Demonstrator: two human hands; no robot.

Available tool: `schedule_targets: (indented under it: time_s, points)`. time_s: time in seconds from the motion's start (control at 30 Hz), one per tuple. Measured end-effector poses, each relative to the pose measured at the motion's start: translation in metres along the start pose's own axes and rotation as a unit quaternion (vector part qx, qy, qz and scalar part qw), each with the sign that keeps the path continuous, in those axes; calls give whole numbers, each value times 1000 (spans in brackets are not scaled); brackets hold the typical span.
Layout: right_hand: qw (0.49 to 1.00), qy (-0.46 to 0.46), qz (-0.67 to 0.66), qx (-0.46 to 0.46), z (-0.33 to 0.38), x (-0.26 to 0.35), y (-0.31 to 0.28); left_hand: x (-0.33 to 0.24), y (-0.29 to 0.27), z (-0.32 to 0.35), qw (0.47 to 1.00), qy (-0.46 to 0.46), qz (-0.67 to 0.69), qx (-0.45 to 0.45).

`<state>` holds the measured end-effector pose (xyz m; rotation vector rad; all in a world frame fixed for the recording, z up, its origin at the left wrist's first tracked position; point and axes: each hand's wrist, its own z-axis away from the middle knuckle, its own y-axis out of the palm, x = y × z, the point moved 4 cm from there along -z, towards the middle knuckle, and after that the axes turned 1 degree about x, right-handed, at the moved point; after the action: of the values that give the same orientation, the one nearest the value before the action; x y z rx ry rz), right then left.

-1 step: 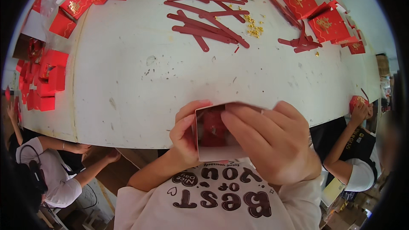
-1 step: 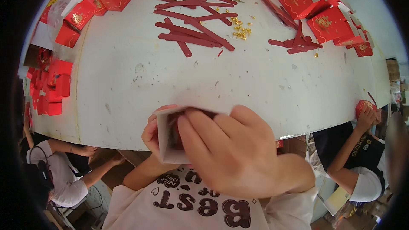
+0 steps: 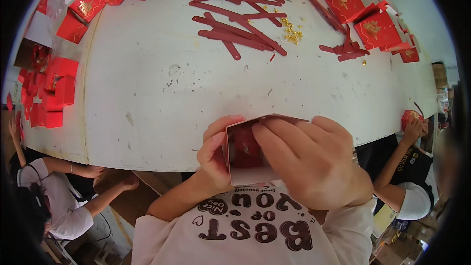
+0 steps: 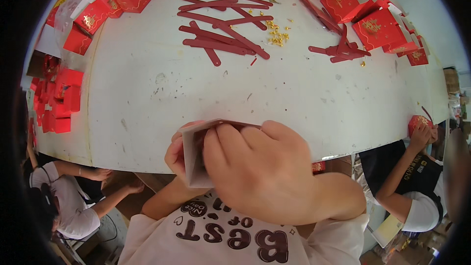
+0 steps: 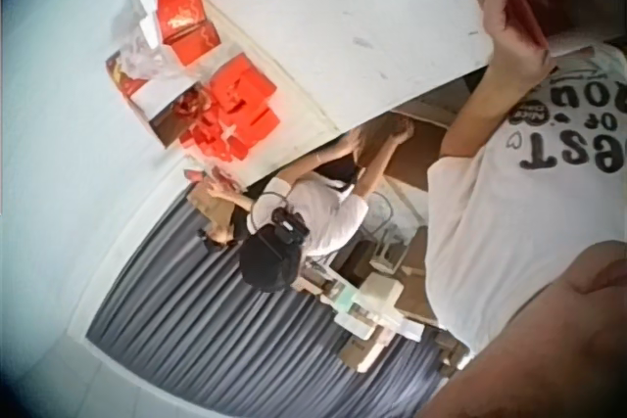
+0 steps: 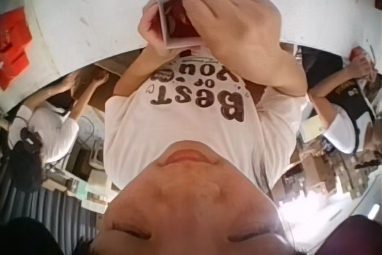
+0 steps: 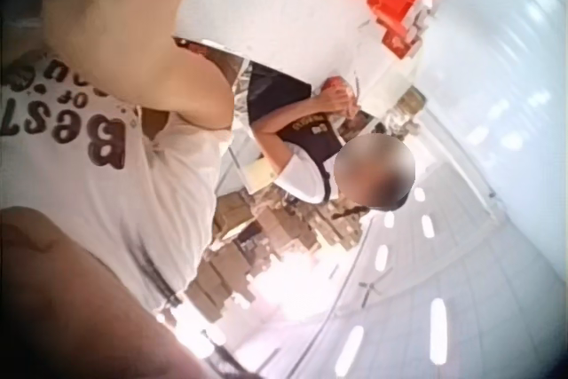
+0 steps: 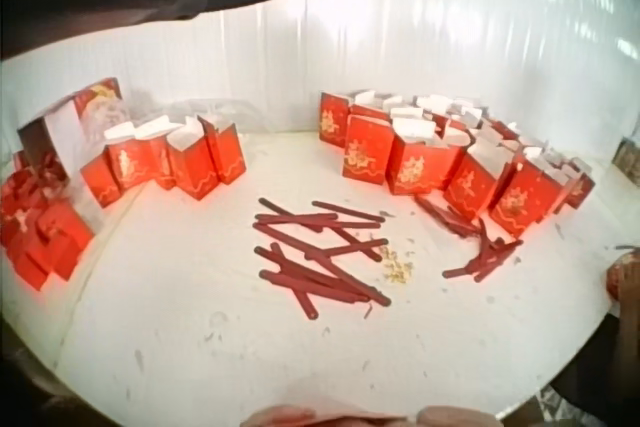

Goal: The person assembles red envelopes by hand, folding the paper and attaching red ribbons. They repeatedly pick envelopes from a box, fold them, and place the finished items on the table.

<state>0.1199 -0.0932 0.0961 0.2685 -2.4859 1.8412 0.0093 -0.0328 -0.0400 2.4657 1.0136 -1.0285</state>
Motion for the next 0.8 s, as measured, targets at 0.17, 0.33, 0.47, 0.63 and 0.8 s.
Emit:
schedule_targets:
  time_s: [0.17, 0.33, 0.47, 0.63, 0.8]
  points:
    - [996, 1, 65, 57, -9, 9, 3, -1, 1, -3, 1000, -2, -21, 5]
    - [995, 40, 4, -90, 18, 10, -39, -2, 2, -5, 1000, -6, 19, -4]
    - [994, 105, -1, -6, 20, -4, -5, -1, 2, -3, 1000, -6, 6, -22]
    - [999, -19, 30, 35, 22, 14, -15, 0, 4, 0, 999, 4, -23, -41]
    - [987, 24, -64, 144, 18, 14, 8, 1, 0, 4, 1000, 6, -21, 9]
